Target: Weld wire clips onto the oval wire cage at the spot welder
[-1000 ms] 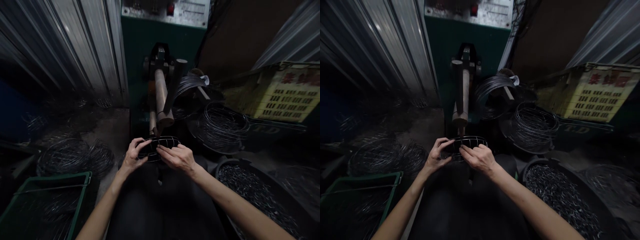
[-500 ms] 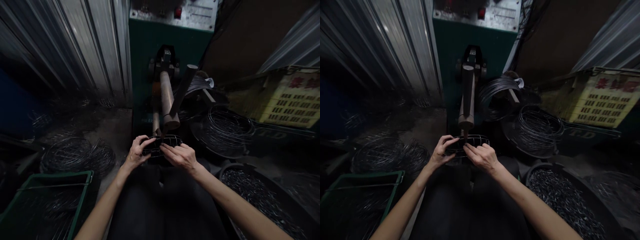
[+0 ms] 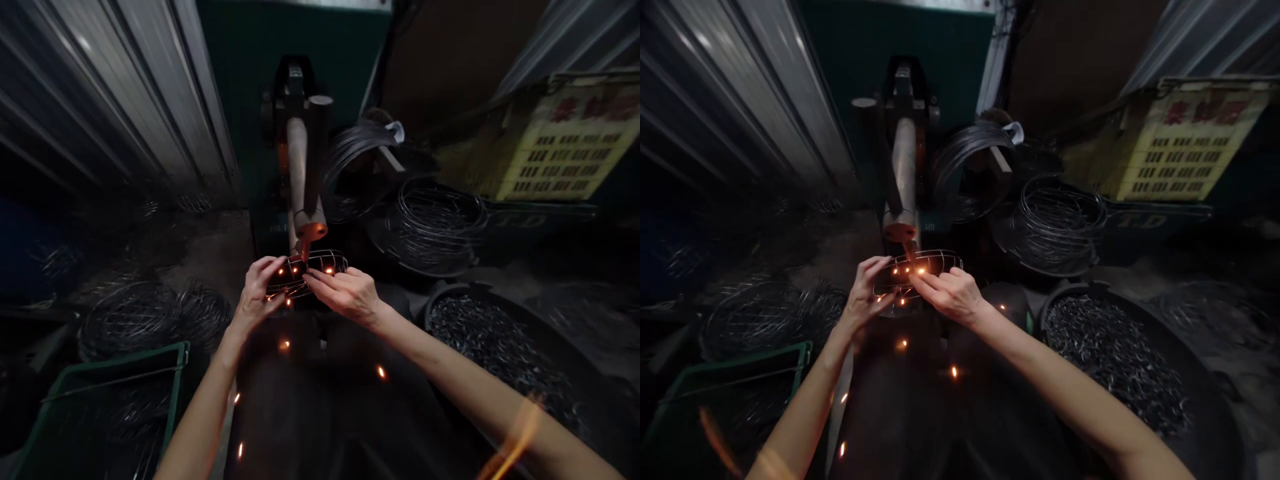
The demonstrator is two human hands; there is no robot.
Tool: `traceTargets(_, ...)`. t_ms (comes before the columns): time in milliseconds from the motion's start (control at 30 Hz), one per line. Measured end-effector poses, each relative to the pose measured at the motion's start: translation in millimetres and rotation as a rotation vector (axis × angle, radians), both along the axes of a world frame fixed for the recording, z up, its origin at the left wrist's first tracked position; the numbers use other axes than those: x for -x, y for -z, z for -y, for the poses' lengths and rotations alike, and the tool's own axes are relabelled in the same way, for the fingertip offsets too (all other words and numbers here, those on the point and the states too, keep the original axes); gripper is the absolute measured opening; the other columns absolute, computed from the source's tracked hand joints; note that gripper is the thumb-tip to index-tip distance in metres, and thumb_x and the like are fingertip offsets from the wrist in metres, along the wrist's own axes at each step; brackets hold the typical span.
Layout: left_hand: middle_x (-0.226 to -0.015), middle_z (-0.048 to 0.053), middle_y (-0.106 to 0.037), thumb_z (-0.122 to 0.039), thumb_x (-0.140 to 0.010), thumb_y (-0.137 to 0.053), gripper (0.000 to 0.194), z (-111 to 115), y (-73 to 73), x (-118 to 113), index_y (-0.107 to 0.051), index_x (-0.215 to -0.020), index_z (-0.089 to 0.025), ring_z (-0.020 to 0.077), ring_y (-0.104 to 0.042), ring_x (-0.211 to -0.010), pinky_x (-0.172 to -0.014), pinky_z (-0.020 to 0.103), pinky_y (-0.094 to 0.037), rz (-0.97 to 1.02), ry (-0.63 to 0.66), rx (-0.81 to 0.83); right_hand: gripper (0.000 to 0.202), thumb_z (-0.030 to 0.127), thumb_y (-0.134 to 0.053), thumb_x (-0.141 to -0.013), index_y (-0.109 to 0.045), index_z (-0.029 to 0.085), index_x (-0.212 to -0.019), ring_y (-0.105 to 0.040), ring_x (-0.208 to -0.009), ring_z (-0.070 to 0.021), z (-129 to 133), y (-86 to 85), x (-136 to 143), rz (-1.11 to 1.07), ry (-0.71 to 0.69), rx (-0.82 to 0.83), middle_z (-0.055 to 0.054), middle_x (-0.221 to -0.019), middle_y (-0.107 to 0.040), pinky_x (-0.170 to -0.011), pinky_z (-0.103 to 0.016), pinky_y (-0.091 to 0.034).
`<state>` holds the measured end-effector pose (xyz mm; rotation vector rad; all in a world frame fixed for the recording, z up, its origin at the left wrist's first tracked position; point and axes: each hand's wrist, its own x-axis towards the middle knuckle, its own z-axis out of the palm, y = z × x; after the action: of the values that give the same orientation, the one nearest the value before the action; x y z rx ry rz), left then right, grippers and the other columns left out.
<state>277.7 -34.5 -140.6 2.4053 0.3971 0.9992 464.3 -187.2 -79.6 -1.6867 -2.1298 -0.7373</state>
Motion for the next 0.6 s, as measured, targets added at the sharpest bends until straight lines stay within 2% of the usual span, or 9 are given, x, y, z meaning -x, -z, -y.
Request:
traceTargets(67, -0.131, 0.012, -0.041, -0.021, -0.073, -0.068, 0.081, -2, 7.9, 6, -0.026, -0.142, -0.025, 0.0265, -0.045, -0.12, -0.1, 0.045, -0.044, 0.014, -0.047, 0.015, 0.029, 0.026, -0.055, -0.089, -0.061, 0.027, -0.117, -0.062, -0.066, -0.0071, 30, -1.7, -12, -0.141, 0.093, 0.022, 0.001, -0.112, -0.068, -0.059, -0.023, -0.039)
traceTargets(133, -0.126, 0.012, -0.045, -0.021, -0.073, -0.068, 0.081, -3, 17.1, 11, -0.026, -0.141, -0.023, 0.0248, -0.049, -0.115, -0.097, 0.044, -0.046, 0.005, -0.098, 0.054, 0.029, 0.032, -0.051, -0.09, -0.063, 0.025, -0.116, -0.066, -0.077, -0.0113, 80, 7.5, -33, -0.334, 0.326, 0.056, -0.001, -0.107, -0.07, -0.065, -0.022, -0.044)
traceTargets(233, -0.115, 0.008, -0.051, -0.02, -0.072, -0.068, 0.074, 0, 29.3, 16, -0.032, -0.137, -0.023, 0.0205, -0.056, -0.104, -0.093, 0.04, -0.05, 0.037, -0.143, 0.129, 0.034, 0.041, -0.045, -0.087, -0.068, 0.02, -0.1, -0.068, -0.077, -0.0208, 174, 47.5, -77, -0.53, 0.937, 0.178, -0.008, -0.098, -0.071, -0.066, -0.029, -0.05)
traceTargets(267, -0.115, 0.008, -0.051, -0.02, -0.072, -0.069, 0.074, 3, 32.1, 17, -0.033, -0.136, -0.023, 0.02, -0.057, -0.103, -0.092, 0.039, -0.05, 0.069, -0.152, 0.147, 0.035, 0.043, -0.046, -0.083, -0.069, 0.019, -0.096, -0.068, -0.074, -0.0249, 205, 66.0, -91, -0.539, 1.12, 0.326, -0.01, -0.096, -0.071, -0.062, -0.033, -0.05)
traceTargets(300, -0.116, 0.008, -0.051, -0.021, -0.071, -0.07, 0.074, 5, 34.0, 18, -0.033, -0.135, -0.023, 0.0199, -0.058, -0.103, -0.091, 0.039, -0.051, 0.101, -0.158, 0.164, 0.036, 0.043, -0.047, -0.08, -0.068, 0.018, -0.097, -0.068, -0.075, -0.0278, 234, 85.4, -101, -0.569, 1.228, 0.499, -0.011, -0.094, -0.071, -0.063, -0.036, -0.051)
traceTargets(367, -0.117, 0.009, -0.051, -0.022, -0.07, -0.072, 0.074, 13, 34.9, 21, -0.033, -0.133, -0.023, 0.0196, -0.059, -0.103, -0.09, 0.039, -0.052, 0.146, -0.156, 0.211, 0.033, 0.042, -0.053, -0.074, -0.067, 0.02, -0.095, -0.068, -0.08, -0.0284, 279, 122.7, -110, -0.69, 1.306, 0.767, -0.009, -0.089, -0.072, -0.07, -0.036, -0.052)
traceTargets(467, -0.114, 0.008, -0.053, -0.024, -0.069, -0.074, 0.075, 24, 29.5, 26, -0.032, -0.131, -0.024, 0.0185, -0.06, -0.101, -0.091, 0.039, -0.051, 0.156, -0.164, 0.288, 0.024, 0.036, -0.052, -0.074, -0.065, 0.021, -0.087, -0.066, -0.09, -0.0263, 311, 159.0, -98, -0.792, 1.26, 0.92, -0.009, -0.088, -0.071, -0.079, -0.032, -0.051)
traceTargets(533, -0.112, 0.007, -0.054, -0.025, -0.067, -0.075, 0.076, 28, 23.8, 28, -0.032, -0.13, -0.024, 0.0181, -0.061, -0.1, -0.091, 0.04, -0.051, 0.147, -0.181, 0.307, 0.02, 0.032, -0.049, -0.077, -0.064, 0.021, -0.083, -0.065, -0.094, -0.0246, 315, 165.1, -86, -0.797, 1.208, 0.948, -0.009, -0.09, -0.07, -0.081, -0.03, -0.049)
traceTargets(600, -0.11, 0.006, -0.054, -0.026, -0.066, -0.077, 0.077, 29, 20.0, 27, -0.032, -0.129, -0.025, 0.0181, -0.061, -0.099, -0.091, 0.04, -0.051, 0.142, -0.192, 0.302, 0.021, 0.031, -0.047, -0.079, -0.064, 0.02, -0.083, -0.065, -0.092, -0.0236, 314, 160.9, -80, -0.753, 1.183, 0.954, -0.009, -0.089, -0.068, -0.081, -0.029, -0.048)
